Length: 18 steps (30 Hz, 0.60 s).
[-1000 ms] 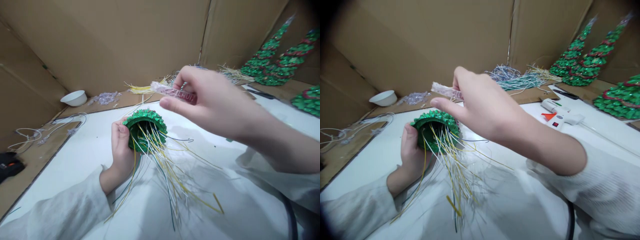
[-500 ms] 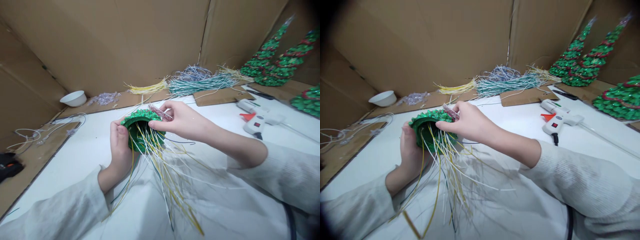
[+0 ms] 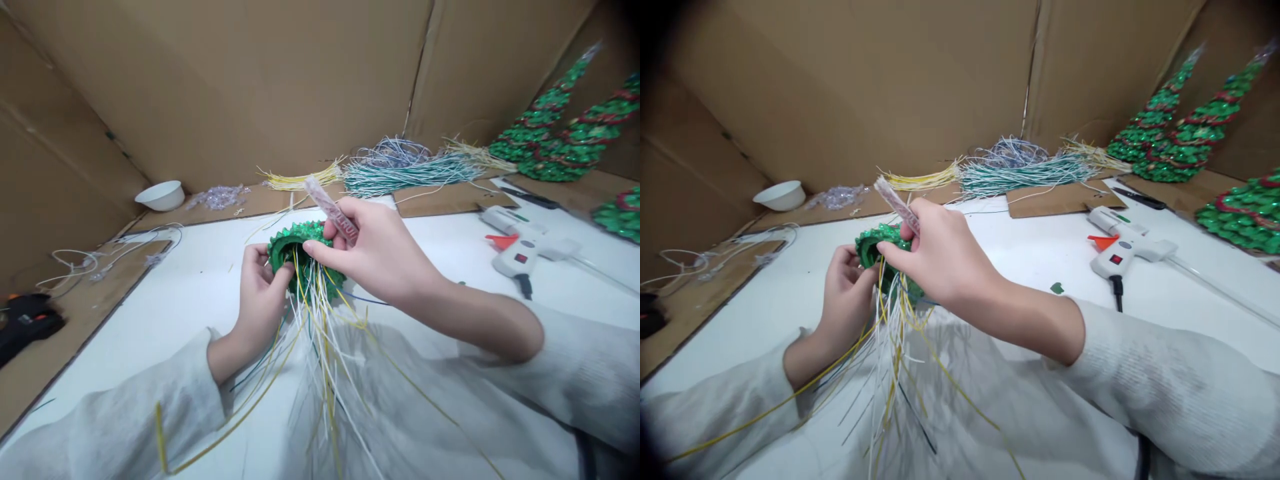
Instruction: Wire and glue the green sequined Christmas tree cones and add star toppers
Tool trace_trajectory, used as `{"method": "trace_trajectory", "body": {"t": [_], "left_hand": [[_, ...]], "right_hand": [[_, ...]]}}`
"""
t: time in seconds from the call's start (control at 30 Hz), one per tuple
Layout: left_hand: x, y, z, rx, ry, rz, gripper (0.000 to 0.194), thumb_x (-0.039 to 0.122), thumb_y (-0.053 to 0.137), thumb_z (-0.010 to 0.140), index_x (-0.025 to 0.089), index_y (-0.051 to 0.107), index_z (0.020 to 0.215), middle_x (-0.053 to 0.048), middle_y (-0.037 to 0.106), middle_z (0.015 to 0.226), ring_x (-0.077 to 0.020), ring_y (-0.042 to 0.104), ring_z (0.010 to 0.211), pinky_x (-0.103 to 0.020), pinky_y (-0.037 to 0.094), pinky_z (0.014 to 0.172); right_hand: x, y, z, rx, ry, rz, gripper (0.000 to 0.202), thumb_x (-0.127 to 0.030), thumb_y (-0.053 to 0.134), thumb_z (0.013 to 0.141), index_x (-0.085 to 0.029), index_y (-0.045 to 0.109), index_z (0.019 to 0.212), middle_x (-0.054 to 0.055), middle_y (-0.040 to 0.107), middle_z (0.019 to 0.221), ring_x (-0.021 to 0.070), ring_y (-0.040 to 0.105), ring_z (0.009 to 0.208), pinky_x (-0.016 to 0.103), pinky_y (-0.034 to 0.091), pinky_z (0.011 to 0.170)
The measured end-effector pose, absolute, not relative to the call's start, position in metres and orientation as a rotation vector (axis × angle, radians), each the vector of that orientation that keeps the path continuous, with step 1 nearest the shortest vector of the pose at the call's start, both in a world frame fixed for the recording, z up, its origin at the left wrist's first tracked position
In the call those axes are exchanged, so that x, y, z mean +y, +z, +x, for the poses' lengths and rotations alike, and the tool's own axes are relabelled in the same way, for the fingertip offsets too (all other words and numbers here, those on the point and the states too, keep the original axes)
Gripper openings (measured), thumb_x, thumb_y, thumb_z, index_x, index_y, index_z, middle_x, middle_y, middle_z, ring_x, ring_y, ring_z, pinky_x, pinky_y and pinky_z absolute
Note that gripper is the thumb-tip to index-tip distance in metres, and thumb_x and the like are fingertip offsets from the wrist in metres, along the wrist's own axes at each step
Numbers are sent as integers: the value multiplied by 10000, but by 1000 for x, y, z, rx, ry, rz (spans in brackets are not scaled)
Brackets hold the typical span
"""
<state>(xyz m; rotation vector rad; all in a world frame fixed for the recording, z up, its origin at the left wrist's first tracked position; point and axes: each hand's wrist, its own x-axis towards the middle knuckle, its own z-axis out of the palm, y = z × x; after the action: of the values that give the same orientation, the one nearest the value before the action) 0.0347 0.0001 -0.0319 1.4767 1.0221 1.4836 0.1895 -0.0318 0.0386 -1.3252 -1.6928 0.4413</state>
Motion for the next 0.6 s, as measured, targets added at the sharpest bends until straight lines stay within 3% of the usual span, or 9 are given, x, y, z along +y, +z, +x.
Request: {"method": "trace_trajectory", "body": {"t": [0.1, 0.3, 0.4, 0.6], "left_hand": [[0, -31, 35, 1079, 1485, 1513, 190, 120, 608, 713, 183, 476, 835, 9, 575, 800, -110, 579, 705, -208, 459, 588], [1, -32, 33, 1019, 1430, 1556, 330, 100, 575, 736, 179, 485, 1044, -29, 625, 941, -142, 608, 850, -265, 478, 740], [1, -33, 32, 1059, 1407, 1667, 259, 81, 546, 748, 164, 536, 992, -37, 627, 954, -153, 590, 893, -277, 454, 791], [2, -36, 28, 1177, 1379, 1761, 242, 77, 562, 725, 175, 555, 946, -10, 615, 842, -149, 568, 762, -253, 427, 670]], "right_hand": [[-31, 35, 189, -1716, 429, -1335, 185, -271, 655, 722, -176, 502, 679, -39, 522, 581, 80, 445, 503, 228, 311, 486], [-32, 32, 187, -1758, 360, -1325, 177, -260, 644, 725, -173, 495, 685, -47, 514, 575, 77, 448, 506, 218, 321, 493], [-33, 31, 186, -1778, 337, -1322, 179, -249, 643, 723, -176, 485, 681, -51, 506, 565, 76, 438, 499, 214, 317, 488], [-34, 29, 185, -1797, 385, -1325, 208, -249, 645, 720, -190, 449, 678, -48, 508, 565, 81, 432, 489, 217, 309, 479]]}}
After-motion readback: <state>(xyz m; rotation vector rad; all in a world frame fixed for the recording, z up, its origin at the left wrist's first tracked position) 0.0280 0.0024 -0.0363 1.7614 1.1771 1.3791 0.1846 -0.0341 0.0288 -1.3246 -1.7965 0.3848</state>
